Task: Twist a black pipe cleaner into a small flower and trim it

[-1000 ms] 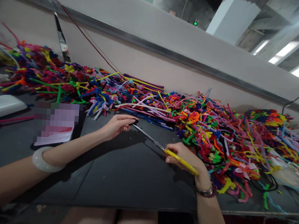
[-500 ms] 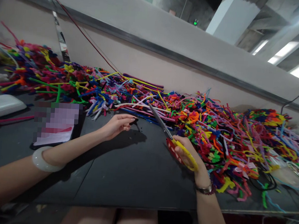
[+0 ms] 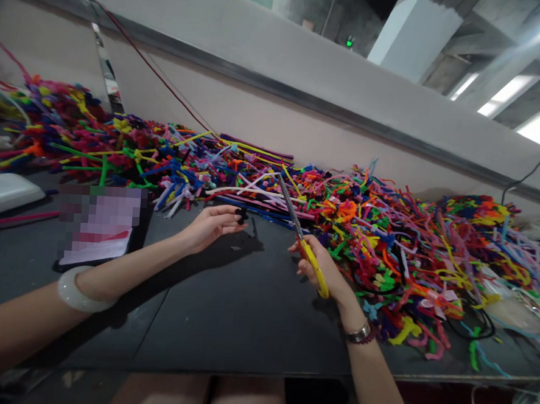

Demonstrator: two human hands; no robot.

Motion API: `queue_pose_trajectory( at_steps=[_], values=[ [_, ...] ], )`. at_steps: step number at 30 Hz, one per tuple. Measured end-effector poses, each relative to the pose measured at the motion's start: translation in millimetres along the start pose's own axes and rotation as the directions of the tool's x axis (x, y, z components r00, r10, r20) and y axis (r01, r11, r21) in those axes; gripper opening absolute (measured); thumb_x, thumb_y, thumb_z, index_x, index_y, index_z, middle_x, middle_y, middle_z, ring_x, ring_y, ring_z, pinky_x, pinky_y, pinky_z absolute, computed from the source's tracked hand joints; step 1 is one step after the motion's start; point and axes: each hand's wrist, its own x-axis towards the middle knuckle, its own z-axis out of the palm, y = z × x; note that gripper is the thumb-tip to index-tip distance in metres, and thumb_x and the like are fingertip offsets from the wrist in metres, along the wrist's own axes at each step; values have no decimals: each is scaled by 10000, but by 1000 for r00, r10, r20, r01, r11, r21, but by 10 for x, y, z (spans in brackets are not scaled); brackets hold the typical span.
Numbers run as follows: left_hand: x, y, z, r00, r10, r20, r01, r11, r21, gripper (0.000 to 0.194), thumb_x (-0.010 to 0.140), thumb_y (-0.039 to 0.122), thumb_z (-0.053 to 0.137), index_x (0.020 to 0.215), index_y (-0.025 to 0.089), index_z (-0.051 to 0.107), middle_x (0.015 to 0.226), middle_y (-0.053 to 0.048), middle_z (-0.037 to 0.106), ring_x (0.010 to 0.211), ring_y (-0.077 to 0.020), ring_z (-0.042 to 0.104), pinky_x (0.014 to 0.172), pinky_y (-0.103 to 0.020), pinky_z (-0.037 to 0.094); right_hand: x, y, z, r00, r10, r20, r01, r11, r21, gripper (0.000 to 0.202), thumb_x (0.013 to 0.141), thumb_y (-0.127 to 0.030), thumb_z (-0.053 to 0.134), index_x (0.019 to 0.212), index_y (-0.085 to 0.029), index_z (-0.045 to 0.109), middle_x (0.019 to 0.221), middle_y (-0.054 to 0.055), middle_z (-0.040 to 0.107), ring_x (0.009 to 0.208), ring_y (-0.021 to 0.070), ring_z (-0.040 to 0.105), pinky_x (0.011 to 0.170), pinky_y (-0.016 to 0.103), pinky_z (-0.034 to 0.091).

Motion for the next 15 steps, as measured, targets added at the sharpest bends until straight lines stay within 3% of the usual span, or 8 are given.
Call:
queue_pose_trajectory(
  at_steps=[3, 7, 9, 15],
  values=[
    [8, -7, -4, 1000, 10, 10, -10, 1000, 11, 174, 603, 99, 679, 764, 115, 616, 725, -30, 658, 727, -165, 643, 789, -320, 475, 15, 17, 0, 999, -9, -49, 4, 995, -100, 668, 695, -700, 390, 1110, -179, 339, 1103, 129, 465, 624, 132, 535, 513, 269, 466],
    [24, -23, -14, 1000, 6, -8, -6, 1000, 30, 188, 592, 104, 686, 771, 120, 632, 756, -27, 654, 717, -130, 624, 785, -290, 468, 65, 106, -7, 970, -20, -242, -68, 934, -350, 629, 637, -646, 538, 1018, -154, 442, 871, 79, 558, 683, 184, 542, 576, 283, 457],
    [26, -26, -15, 1000, -2, -30, 3, 999, 43, 203, 586, 110, 690, 781, 127, 638, 765, -29, 653, 717, -120, 613, 770, -277, 465, 87, 130, -4, 950, -79, -302, -79, 875, -477, 614, 585, -598, 624, 981, -146, 492, 847, 84, 583, 737, 215, 557, 627, 299, 460],
    [11, -13, -15, 999, 35, -41, -32, 996, 84, 264, 581, 122, 690, 842, 145, 654, 772, -23, 639, 741, -104, 586, 736, -237, 448, 96, 114, 45, 931, -233, -280, 0, 770, -638, 477, 647, -498, 621, 965, -148, 560, 921, 100, 626, 837, 234, 588, 749, 321, 461]
  ],
)
